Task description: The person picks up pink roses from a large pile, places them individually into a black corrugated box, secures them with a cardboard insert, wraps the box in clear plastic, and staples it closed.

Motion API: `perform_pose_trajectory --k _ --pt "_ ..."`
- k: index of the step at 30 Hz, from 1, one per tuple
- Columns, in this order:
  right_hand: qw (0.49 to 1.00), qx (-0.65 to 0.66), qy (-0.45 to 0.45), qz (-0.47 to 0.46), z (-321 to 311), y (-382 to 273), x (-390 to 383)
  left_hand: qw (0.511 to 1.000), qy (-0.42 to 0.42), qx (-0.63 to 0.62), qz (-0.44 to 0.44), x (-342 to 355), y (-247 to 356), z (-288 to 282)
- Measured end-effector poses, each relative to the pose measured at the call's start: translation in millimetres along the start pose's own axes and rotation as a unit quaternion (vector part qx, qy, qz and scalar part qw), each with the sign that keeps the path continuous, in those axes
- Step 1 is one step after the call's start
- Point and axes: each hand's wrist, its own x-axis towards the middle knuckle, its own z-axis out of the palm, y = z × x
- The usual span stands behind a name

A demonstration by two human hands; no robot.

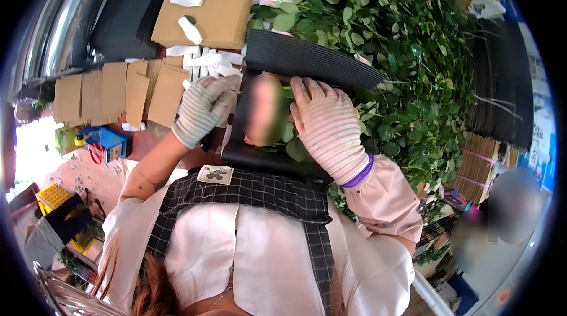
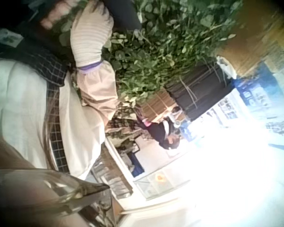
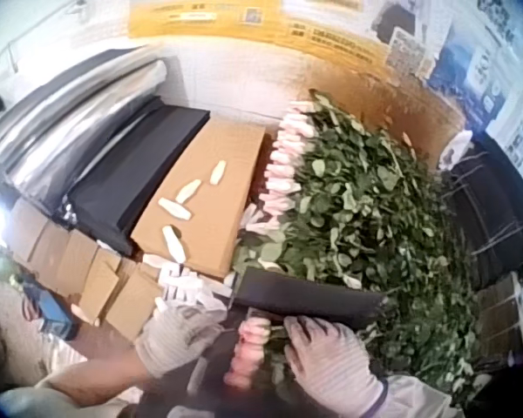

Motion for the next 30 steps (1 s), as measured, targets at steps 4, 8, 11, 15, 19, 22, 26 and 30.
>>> perform_pose_trajectory --k 4,8,11,15,19,22,26,30 --pt "0.989 0.059 0.116 -0.063 30.0 -3.8 0.7 0.995 0.028 -0.042 -0.081 -39.9 -3.9 -7.8" --pt "0.978 -0.029 0.187 -0.087 36.7 3.3 4.1 0.988 0.024 -0.067 -0.138 -82.6 -9.3 1.2" --pt "0.983 -0.048 0.155 -0.089 54.0 2.0 11.1 0.984 0.042 -0.089 -0.147 -95.0 -8.0 4.8" --pt "0.992 -0.081 0.070 -0.061 70.9 4.2 14.5 0.987 0.057 -0.059 -0.139 -101.6 -15.3 10.0" --pt "0.995 -0.088 0.016 -0.047 63.2 0.5 18.6 0.987 0.032 -0.056 -0.147 -100.8 -16.4 11.7" --pt "0.997 -0.074 -0.016 -0.018 53.3 -4.9 18.5 0.985 0.024 -0.065 -0.155 -95.9 -15.7 10.9" --pt "0.994 -0.104 -0.039 0.000 56.7 -5.7 19.4 0.974 0.000 -0.116 -0.195 -87.1 -18.9 12.4" --pt "0.995 -0.038 0.066 -0.062 43.3 0.2 16.1 0.982 0.030 -0.100 -0.154 -77.6 -22.1 15.4"
